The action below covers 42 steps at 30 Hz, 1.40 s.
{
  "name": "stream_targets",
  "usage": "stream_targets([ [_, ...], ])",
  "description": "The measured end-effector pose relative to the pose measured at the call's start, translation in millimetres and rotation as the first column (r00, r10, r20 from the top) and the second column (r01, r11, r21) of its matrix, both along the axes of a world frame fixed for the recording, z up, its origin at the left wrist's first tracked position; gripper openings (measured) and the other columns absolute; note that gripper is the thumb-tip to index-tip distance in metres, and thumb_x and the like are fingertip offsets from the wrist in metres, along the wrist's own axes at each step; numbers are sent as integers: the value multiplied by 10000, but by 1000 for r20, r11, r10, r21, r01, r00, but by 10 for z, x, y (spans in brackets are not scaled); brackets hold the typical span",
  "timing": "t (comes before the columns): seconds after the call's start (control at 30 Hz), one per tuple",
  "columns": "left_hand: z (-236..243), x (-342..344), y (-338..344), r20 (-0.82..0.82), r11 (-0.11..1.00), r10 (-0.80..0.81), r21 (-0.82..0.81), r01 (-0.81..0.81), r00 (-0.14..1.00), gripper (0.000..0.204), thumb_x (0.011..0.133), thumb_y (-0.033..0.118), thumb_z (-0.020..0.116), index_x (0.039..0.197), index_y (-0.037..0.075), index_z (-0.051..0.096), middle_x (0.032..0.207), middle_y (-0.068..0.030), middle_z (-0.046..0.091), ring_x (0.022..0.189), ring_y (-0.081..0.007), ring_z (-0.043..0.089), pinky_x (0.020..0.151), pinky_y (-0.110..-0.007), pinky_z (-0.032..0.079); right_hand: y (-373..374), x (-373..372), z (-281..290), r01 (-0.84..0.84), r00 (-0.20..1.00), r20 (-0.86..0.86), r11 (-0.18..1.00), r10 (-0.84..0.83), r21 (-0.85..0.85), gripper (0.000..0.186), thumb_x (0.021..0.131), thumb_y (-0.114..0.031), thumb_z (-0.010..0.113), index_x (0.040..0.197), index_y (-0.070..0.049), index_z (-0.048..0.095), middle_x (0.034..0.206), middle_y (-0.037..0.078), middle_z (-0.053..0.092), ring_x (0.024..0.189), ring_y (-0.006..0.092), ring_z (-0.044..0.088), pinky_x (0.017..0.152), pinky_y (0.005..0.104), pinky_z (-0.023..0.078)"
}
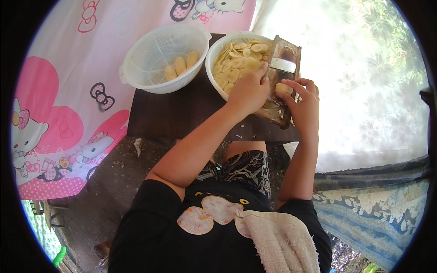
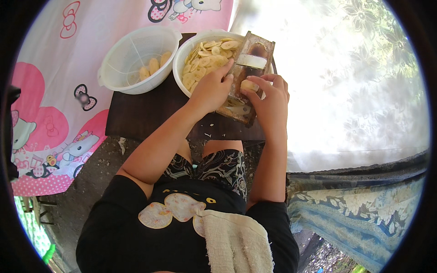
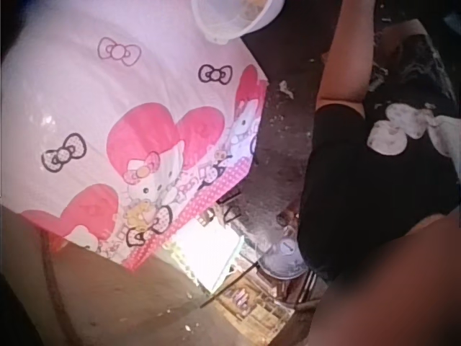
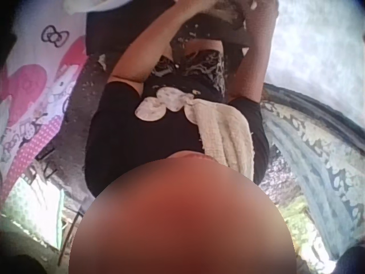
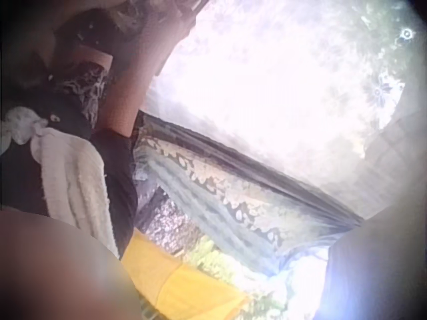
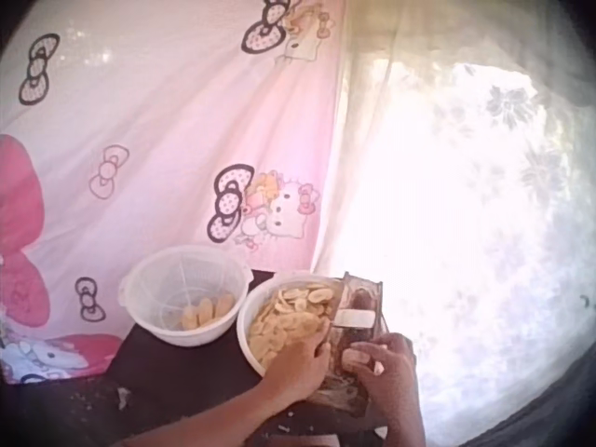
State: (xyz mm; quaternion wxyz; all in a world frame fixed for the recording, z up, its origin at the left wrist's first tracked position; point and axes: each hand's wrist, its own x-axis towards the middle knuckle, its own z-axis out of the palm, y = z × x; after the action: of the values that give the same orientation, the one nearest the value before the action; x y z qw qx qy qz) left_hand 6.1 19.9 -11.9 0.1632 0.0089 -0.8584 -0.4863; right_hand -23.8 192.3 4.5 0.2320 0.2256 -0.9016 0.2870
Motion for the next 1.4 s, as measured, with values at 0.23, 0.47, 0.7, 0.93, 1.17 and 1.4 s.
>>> stream_targets([
  [0.23, 67, 39, 8, 92, 998, -56, 26, 54, 994, 475, 948, 241, 482, 1405, 110, 481, 1192, -264, 607, 1104, -375, 593, 963, -410, 435, -156, -962, 182, 160, 987, 4, 986, -160, 39, 360, 787, -376, 714, 1050, -132, 740, 1103, 162, 600, 1082, 315, 559, 932, 402, 454],
  [0.47, 63, 61, 63, 72, 999, -20, 31, 18, 997, 477, 947, 228, 485, 1405, 93, 477, 1204, -269, 599, 1124, -377, 585, 963, -412, 437, -6, 87, 78, 9, 1000, 8, 1000, -9, -16, 283, 737, -298, 759, 979, -151, 755, 1095, 159, 620, 1109, 333, 541, 956, 446, 425],
  [0.7, -53, 16, 46, -25, 1000, -21, -9, 21, 999, 474, 941, 223, 498, 1385, 58, 492, 1077, -271, 636, 994, -367, 630, 889, -391, 472, -102, -761, 118, 134, 991, 9, 991, -134, 14, 324, 790, -308, 743, 1068, -143, 740, 1115, 160, 611, 1122, 323, 553, 967, 407, 440],
  [0.93, 282, -130, -482, 4, 960, -215, 184, 210, 977, 488, 920, 188, 496, 1387, 47, 505, 985, -107, 692, 896, -154, 625, 816, -301, 498, 238, -921, 154, 70, 997, 61, 862, -46, -502, 413, 913, -364, 644, 1238, -109, 652, 1190, 169, 611, 1090, 262, 600, 945, 367, 463],
  [1.17, 740, -174, -1067, 122, 876, -282, 437, 204, 952, 412, 979, 112, 445, 1379, 28, 504, 1195, -97, 629, 952, -122, 657, 740, -258, 574, 72, 18, -569, 244, 935, 342, 865, -91, -438, 668, 896, -377, 671, 1371, 36, 446, 1041, 201, 570, 887, 278, 593, 769, 387, 503],
  [1.4, 528, -275, -1020, 100, 748, -392, 614, 254, 915, 405, 979, 115, 454, 1365, 6, 509, 1194, -99, 630, 932, -113, 664, 756, -233, 567, 104, -81, -735, 224, 957, 274, 841, -94, -493, 549, 855, -154, 646, 1341, 50, 491, 1030, 170, 608, 847, 215, 613, 742, 328, 515],
])
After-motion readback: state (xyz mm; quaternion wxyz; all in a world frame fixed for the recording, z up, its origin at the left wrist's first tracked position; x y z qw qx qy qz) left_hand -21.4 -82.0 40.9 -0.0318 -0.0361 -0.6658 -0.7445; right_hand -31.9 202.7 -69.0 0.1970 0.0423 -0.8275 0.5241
